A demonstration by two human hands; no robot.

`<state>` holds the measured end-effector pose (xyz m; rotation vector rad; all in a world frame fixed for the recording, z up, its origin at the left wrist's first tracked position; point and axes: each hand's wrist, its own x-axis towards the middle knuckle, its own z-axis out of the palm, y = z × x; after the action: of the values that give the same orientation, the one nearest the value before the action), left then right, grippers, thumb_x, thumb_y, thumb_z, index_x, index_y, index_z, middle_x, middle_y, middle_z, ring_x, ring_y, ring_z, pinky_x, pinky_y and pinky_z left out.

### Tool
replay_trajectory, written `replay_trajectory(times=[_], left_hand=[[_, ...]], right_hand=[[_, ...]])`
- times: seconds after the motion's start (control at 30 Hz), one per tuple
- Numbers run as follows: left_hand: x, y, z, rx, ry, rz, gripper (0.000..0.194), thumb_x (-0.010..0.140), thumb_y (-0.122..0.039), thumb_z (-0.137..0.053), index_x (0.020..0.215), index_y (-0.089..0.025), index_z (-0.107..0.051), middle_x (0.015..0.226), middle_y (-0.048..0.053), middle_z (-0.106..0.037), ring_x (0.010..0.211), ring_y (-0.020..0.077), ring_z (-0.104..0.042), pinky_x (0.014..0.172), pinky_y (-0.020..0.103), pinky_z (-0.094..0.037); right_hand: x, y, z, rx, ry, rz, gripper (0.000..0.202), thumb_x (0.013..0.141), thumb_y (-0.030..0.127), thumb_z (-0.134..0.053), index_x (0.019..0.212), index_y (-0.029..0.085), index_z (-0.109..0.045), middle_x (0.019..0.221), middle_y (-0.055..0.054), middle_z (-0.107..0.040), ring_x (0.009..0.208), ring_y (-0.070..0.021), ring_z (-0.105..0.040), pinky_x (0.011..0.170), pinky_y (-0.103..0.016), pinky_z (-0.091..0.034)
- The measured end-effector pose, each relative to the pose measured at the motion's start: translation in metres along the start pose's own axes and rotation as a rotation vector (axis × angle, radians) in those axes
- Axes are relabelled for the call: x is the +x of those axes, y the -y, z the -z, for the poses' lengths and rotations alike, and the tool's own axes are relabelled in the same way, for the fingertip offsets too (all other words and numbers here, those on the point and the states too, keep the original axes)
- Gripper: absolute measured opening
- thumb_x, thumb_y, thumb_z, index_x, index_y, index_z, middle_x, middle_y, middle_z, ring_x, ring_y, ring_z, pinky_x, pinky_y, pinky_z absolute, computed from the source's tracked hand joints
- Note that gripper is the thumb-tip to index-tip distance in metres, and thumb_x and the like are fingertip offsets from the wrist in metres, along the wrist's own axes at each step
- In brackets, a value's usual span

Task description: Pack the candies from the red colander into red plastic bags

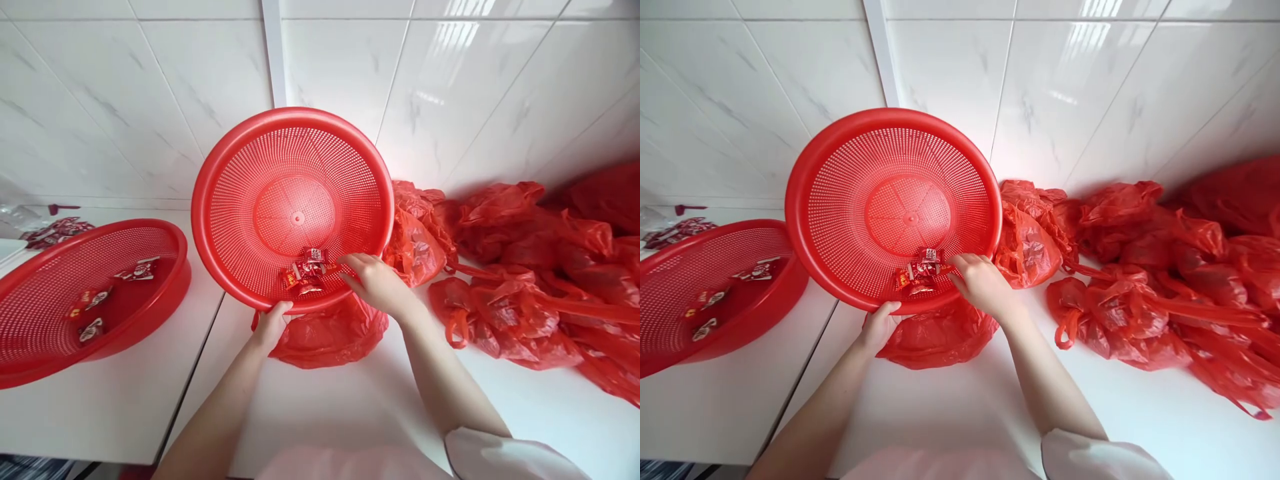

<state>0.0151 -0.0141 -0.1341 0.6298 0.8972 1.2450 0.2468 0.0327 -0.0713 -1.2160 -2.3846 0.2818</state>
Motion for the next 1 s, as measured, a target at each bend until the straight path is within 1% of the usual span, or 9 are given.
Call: replay_trajectory(times=[0.1, 0.17, 0.3, 0.37, 0.57, 0.67, 0.83, 0.93, 1.0], left_hand=[[-0.001, 0.001, 0.000, 0.012, 0.018, 0.016, 0.043, 0.070, -0.020, -0.066, 0.112, -0.014, -0.066, 0.101, 0.009, -0.074, 0.108, 0.0322, -0.065, 0.094, 0.047, -0.051], [-0.002, 0.001, 0.000, 0.023, 0.011, 0.013, 0.042, 0.070, -0.019, -0.066, 0.112, -0.014, -0.067, 0.101, 0.009, -0.074, 0.106, 0.0313, -0.066, 0.093, 0.046, -0.052], [-0.001, 0.003, 0.000, 0.031, -0.018, -0.014, 0.039, 0.071, -0.018, -0.065, 0.110, -0.014, -0.067, 0.104, 0.009, -0.073, 0.106, 0.0309, -0.066, 0.091, 0.045, -0.053], [0.001, 0.004, 0.001, 0.018, -0.010, -0.023, 0.041, 0.071, -0.017, -0.064, 0.111, -0.016, -0.066, 0.104, 0.008, -0.073, 0.107, 0.0303, -0.066, 0.091, 0.044, -0.053], [0.005, 0.008, 0.008, 0.015, 0.003, -0.037, 0.041, 0.074, -0.019, -0.062, 0.115, -0.018, -0.065, 0.105, 0.007, -0.073, 0.106, 0.0289, -0.066, 0.090, 0.043, -0.054], [0.006, 0.007, 0.009, 0.011, 0.004, -0.030, 0.043, 0.074, -0.019, -0.062, 0.117, -0.016, -0.064, 0.107, 0.009, -0.072, 0.107, 0.0298, -0.066, 0.091, 0.044, -0.054], [0.008, 0.005, 0.011, -0.022, -0.045, -0.049, 0.048, 0.072, -0.017, -0.064, 0.119, -0.015, -0.062, 0.106, 0.009, -0.073, 0.105, 0.0304, -0.067, 0.093, 0.047, -0.053], [0.010, 0.004, 0.011, -0.048, -0.044, -0.055, 0.047, 0.072, -0.017, -0.063, 0.118, -0.014, -0.063, 0.104, 0.010, -0.073, 0.106, 0.0313, -0.067, 0.095, 0.050, -0.051], [0.009, 0.003, 0.010, -0.058, -0.044, -0.047, 0.046, 0.071, -0.016, -0.062, 0.117, -0.013, -0.064, 0.104, 0.010, -0.073, 0.107, 0.0319, -0.066, 0.096, 0.050, -0.051]], right_hand=[[0.005, -0.005, -0.023, -0.085, 0.026, 0.040, 0.042, 0.095, 0.027, -0.050, 0.136, 0.016, -0.047, 0.134, -0.015, -0.058, 0.127, -0.0275, -0.051, 0.113, -0.054, -0.029], [0.007, -0.007, -0.033, -0.120, 0.068, 0.032, 0.041, 0.095, 0.025, -0.050, 0.134, 0.014, -0.049, 0.130, -0.016, -0.060, 0.126, -0.0271, -0.052, 0.115, -0.056, -0.023], [0.009, -0.008, -0.035, -0.099, 0.135, 0.009, 0.026, 0.094, 0.024, -0.052, 0.117, 0.016, -0.062, 0.102, -0.011, -0.067, 0.103, -0.0240, -0.062, 0.098, -0.042, -0.044], [0.009, -0.007, -0.029, -0.042, 0.134, 0.007, 0.023, 0.092, 0.021, -0.054, 0.113, 0.016, -0.064, 0.098, -0.010, -0.065, 0.097, -0.0227, -0.063, 0.089, -0.036, -0.048], [0.007, -0.010, -0.018, 0.237, 0.109, 0.008, 0.018, 0.091, 0.013, -0.051, 0.104, 0.018, -0.063, 0.099, -0.007, -0.065, 0.087, -0.0166, -0.063, 0.079, -0.029, -0.050], [0.005, -0.007, -0.012, 0.326, 0.135, 0.014, 0.015, 0.091, 0.015, -0.052, 0.097, 0.017, -0.065, 0.093, -0.006, -0.067, 0.080, -0.0154, -0.063, 0.074, -0.029, -0.050], [0.002, 0.005, 0.001, 0.489, 0.226, 0.042, 0.023, 0.091, 0.013, -0.049, 0.101, 0.019, -0.069, 0.093, -0.003, -0.072, 0.077, -0.0137, -0.065, 0.072, -0.027, -0.051], [0.001, 0.012, 0.001, 0.515, 0.308, 0.111, 0.027, 0.092, 0.012, -0.047, 0.099, 0.022, -0.070, 0.095, -0.002, -0.073, 0.080, -0.0138, -0.066, 0.074, -0.027, -0.052], [0.001, 0.017, -0.005, 0.455, 0.264, 0.091, 0.025, 0.093, 0.014, -0.047, 0.097, 0.022, -0.071, 0.094, -0.003, -0.073, 0.082, -0.0154, -0.067, 0.076, -0.029, -0.052]])
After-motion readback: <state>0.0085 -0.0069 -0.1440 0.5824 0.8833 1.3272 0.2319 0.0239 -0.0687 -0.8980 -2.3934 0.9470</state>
